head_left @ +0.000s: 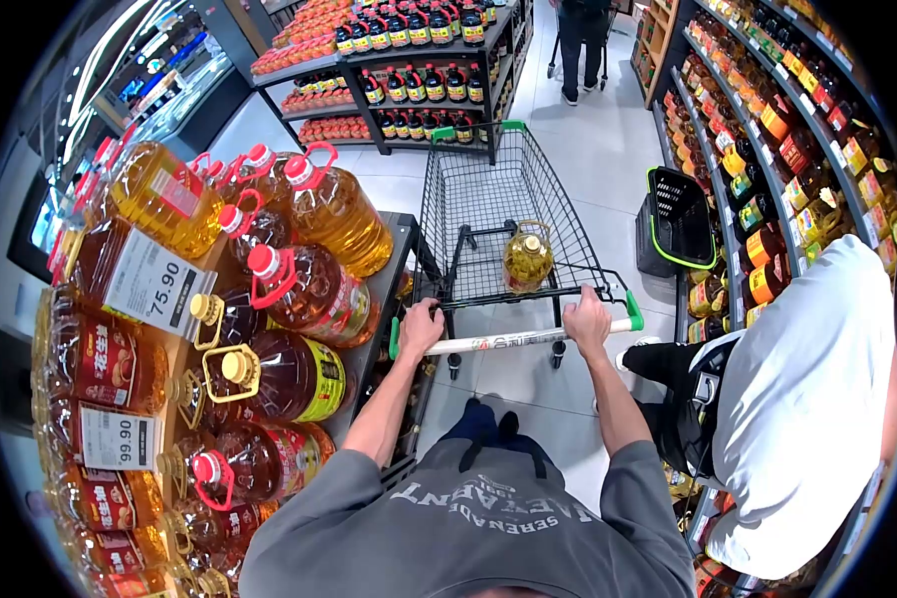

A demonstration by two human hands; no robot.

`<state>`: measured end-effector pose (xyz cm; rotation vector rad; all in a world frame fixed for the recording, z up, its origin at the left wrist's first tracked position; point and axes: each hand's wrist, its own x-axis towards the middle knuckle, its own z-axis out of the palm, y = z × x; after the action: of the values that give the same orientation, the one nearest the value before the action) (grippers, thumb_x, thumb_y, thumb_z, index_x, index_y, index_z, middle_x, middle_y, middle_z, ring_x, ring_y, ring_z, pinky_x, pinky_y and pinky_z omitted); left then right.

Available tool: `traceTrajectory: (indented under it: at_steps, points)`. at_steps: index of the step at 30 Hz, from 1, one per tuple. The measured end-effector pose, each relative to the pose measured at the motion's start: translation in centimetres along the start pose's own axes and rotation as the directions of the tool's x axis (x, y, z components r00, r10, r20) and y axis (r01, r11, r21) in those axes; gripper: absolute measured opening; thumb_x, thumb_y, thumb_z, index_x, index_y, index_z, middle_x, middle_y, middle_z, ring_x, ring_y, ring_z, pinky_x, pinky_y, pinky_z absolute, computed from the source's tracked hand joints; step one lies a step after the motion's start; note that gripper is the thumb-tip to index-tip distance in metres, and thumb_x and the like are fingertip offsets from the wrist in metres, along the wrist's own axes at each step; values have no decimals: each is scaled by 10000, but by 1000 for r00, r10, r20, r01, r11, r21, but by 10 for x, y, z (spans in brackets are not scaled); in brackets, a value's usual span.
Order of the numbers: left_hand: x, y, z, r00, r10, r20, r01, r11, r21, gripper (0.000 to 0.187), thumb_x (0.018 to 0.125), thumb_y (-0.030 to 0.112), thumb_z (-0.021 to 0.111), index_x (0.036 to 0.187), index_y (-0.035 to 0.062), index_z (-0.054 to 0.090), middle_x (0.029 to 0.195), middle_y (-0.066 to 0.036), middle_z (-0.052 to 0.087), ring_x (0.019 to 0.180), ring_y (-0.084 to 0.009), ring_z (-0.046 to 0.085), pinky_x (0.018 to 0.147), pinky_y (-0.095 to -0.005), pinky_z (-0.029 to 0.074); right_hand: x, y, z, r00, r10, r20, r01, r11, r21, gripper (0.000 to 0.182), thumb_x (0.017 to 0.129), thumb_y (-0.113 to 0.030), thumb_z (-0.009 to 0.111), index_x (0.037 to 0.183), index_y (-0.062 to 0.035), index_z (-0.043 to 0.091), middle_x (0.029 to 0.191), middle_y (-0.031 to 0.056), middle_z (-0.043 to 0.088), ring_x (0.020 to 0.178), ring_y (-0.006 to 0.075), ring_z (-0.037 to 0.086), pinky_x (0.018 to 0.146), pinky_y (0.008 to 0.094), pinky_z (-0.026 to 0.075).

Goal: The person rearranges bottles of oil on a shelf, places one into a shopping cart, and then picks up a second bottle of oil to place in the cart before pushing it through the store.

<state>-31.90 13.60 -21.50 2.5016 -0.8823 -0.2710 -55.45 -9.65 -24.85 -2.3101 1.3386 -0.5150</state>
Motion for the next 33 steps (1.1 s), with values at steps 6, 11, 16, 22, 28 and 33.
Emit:
traceTrajectory:
  at_steps: [6,11,16,22,28,33]
  points:
    - [36,7,10,1000,-22,-5,22,1000,-1,321,858,232,584,1106,37,639,1052,-227,654,1006,-393,612,887,-461,494,47,-4,3,998,20,61,-21,1000,6,477,770,-182,562,1221,-29,553,1032,219,664,871,412,653,796,494,507]
    - [68,17,14,999,-8,-38,7,999,-32,317,842,231,596,1088,34,635,1053,-223,650,1001,-389,614,869,-466,497,87,-6,13,995,50,84,-49,999,-5,494,769,-196,571,1236,-34,554,1026,232,664,910,407,646,841,492,491]
    - [107,21,24,997,-73,-6,73,996,-54,356,841,228,592,1144,42,599,1124,-202,623,1023,-382,606,862,-471,497,132,-15,14,988,34,152,-28,999,-44,519,757,-181,542,1254,-33,527,1044,240,651,922,428,632,847,512,475]
    - [150,27,39,998,-60,-9,59,995,-77,365,838,230,595,1155,51,581,1119,-200,613,1049,-384,584,896,-467,479,185,-18,28,988,37,152,-18,993,-120,530,764,-191,559,1276,-56,532,975,261,666,900,430,643,856,507,484]
    - [187,35,47,1000,2,-27,-4,996,-86,437,833,231,606,1211,26,524,1178,-212,564,1072,-393,567,885,-481,482,234,-15,42,990,1,141,16,992,-122,518,760,-182,584,1260,-54,546,949,265,669,879,426,648,831,508,497]
    - [214,33,57,998,35,-46,-41,992,-121,463,840,241,593,1240,23,513,1203,-220,553,1086,-401,560,902,-486,476,269,-23,42,984,18,175,0,995,-102,518,768,-206,571,1266,-61,558,972,283,659,919,426,640,857,499,494]
